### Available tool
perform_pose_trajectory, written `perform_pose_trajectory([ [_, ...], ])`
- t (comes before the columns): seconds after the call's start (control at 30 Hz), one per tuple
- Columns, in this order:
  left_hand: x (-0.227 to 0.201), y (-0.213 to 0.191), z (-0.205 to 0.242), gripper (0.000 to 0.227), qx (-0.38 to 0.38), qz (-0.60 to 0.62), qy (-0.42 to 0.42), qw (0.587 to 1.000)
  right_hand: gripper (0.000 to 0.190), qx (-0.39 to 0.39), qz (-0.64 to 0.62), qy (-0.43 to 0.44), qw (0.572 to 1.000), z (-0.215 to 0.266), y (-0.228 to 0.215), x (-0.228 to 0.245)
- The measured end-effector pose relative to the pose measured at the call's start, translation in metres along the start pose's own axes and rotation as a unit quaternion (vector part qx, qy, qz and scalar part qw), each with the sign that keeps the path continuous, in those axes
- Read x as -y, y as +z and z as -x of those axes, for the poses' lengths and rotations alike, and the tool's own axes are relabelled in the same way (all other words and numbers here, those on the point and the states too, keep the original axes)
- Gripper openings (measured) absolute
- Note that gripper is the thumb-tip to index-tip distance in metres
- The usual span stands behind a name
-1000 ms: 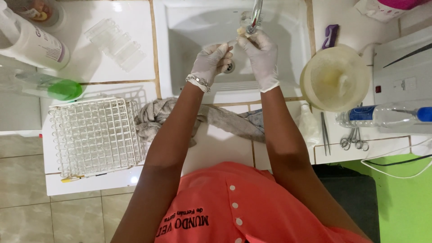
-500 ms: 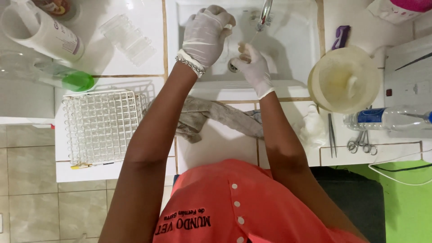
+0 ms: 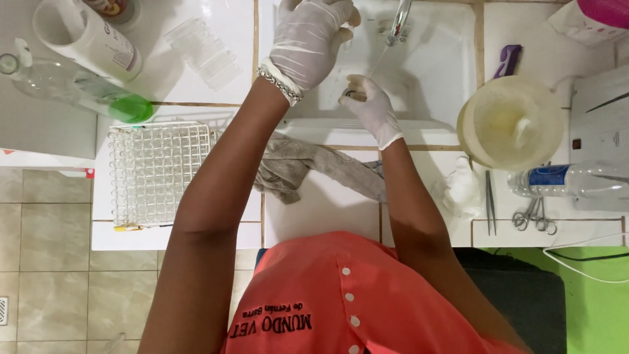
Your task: Rinsing small plastic vials under a faucet and placing them into a wire drying rack.
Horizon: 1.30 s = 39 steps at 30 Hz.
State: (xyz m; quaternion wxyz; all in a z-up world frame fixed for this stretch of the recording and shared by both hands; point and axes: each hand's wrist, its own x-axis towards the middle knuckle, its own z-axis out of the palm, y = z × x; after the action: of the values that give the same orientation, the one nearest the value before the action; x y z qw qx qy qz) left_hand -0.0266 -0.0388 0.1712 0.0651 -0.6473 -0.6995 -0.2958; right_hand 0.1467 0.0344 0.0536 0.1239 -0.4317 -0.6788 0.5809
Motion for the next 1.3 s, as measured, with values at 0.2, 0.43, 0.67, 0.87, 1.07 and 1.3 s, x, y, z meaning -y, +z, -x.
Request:
perform_pose_trajectory([
  [0.2, -0.001, -0.003, 0.001, 0.021, -0.004, 0.010, -0.006, 1.000, 0.052, 0.009, 0.000, -0.002, 1.000, 0.000, 0.000, -0.001],
  [0.43, -0.002, -0.001, 0.001, 0.019, -0.006, 0.055, -0.004, 0.998, 0.047, 0.001, -0.030, -0.012, 0.999, -0.009, 0.001, -0.017],
  [0.67, 0.006, 0.026, 0.012, 0.020, -0.055, 0.384, -0.142, 0.911, 0.033, -0.018, -0.251, -0.030, 0.967, 0.017, -0.015, 0.022],
  [0.87, 0.010, 0.114, 0.041, 0.016, -0.070, 0.684, -0.471, 0.553, 0.022, -0.119, -0.240, -0.108, 0.957, -0.011, -0.026, 0.010],
  [1.07, 0.011, 0.213, 0.063, 0.019, 0.004, 0.791, -0.440, 0.425, 0.019, -0.159, -0.158, -0.160, 0.961, -0.010, -0.033, 0.021],
  [1.3, 0.007, 0.208, 0.055, 0.020, 0.006, 0.792, -0.447, 0.415, 0.016, -0.199, -0.117, -0.198, 0.953, -0.011, -0.036, 0.020],
])
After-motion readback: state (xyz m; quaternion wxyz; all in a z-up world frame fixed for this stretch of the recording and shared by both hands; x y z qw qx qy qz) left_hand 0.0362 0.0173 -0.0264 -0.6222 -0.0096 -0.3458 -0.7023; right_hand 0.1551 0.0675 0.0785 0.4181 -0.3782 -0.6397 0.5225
